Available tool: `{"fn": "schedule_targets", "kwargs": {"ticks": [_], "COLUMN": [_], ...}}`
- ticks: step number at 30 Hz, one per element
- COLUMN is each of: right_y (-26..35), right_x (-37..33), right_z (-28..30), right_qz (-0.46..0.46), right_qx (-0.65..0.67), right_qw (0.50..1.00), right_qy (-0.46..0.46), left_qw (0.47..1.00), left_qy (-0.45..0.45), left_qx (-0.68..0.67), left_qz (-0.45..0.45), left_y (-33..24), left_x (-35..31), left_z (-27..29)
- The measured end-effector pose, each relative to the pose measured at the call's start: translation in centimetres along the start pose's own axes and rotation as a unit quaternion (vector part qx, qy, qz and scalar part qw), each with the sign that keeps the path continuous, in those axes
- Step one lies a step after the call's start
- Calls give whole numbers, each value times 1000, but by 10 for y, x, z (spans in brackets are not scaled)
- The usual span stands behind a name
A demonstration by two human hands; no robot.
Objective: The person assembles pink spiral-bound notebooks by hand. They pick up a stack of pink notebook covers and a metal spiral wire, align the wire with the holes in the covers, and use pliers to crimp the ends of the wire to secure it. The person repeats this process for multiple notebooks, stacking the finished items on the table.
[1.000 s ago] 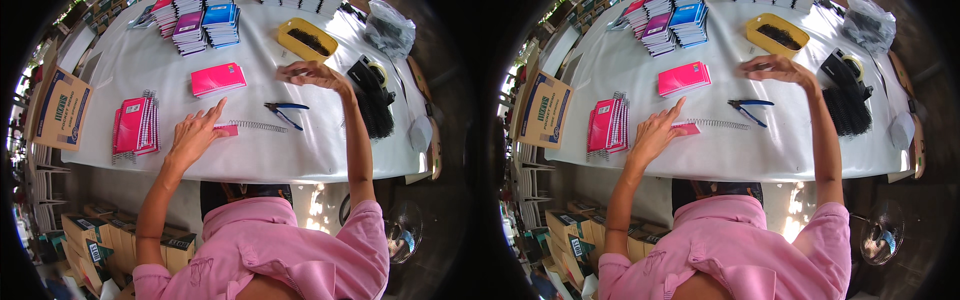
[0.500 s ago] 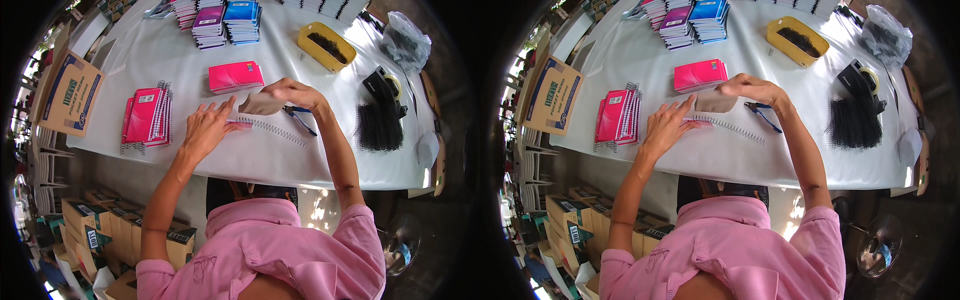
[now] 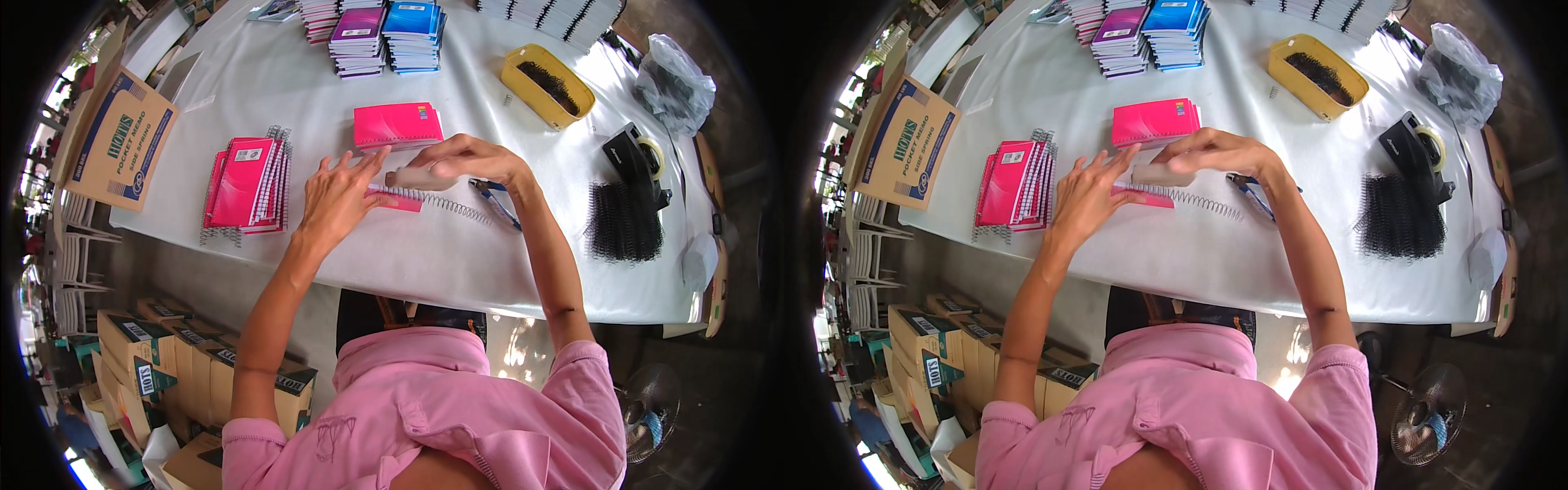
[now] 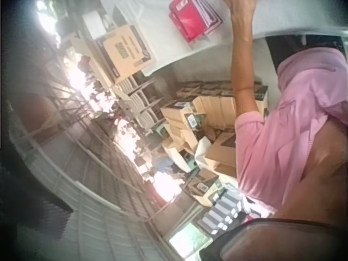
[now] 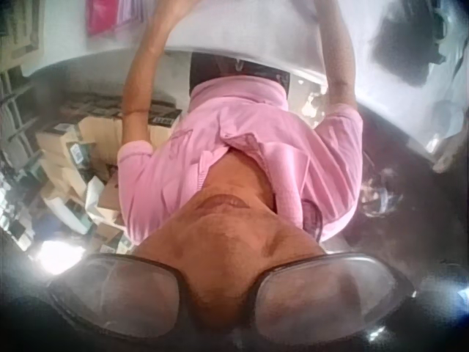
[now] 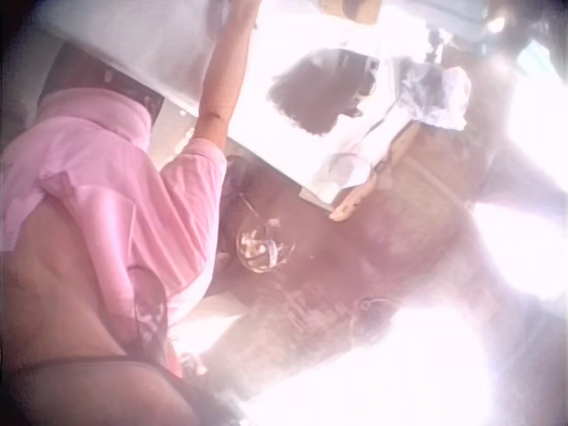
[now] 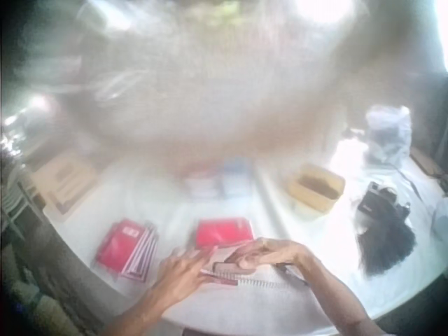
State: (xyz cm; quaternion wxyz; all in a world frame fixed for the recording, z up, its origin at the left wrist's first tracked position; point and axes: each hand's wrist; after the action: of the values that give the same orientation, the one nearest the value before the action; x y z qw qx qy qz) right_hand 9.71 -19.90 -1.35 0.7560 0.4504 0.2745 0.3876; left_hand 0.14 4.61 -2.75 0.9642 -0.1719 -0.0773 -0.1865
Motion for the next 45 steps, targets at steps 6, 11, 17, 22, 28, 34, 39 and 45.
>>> {"fn": "schedule_targets", "kwargs": {"ticks": [6,11,17,22,28,34,39,45], "right_y": [-2,-5,-1,7,11,-2,-2,10], "right_x": [6,1,9,15,19,30,28,-25], "right_z": [5,-1,-3,-8,-12,-11,-17,22], "right_qz": [-14,-2,-81,-151,-164,-155,-140,-88], "right_qx": [-5,65,83,-15,-113,-72,-39,-126], "right_qw": [1000,997,993,987,977,985,988,985], "right_qy": [26,-37,-24,-59,-72,-18,-51,-73], "left_qw": [997,980,894,825,795,807,782,795], "left_qy": [-10,-111,-193,-151,-147,-134,-128,-25], "left_qx": [-69,-165,-400,-533,-579,-567,-604,-603], "left_qz": [29,10,61,109,105,99,91,64], "left_y": [-3,4,15,25,32,28,36,61], "left_x": [1,-2,-3,-8,-13,-13,-14,-19], "left_z": [3,-4,-22,-37,-47,-43,-50,-42]}}
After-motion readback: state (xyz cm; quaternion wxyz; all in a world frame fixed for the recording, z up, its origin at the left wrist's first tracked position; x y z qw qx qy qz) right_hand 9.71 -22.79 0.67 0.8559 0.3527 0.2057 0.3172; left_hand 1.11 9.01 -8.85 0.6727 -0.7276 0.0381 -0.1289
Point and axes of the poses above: each hand's wrist, its own x-axis towards the middle knuckle, its own z-axis out of the back of the hand, y = z × x, and after that the axes turned 10 degrees about -x, right-handed
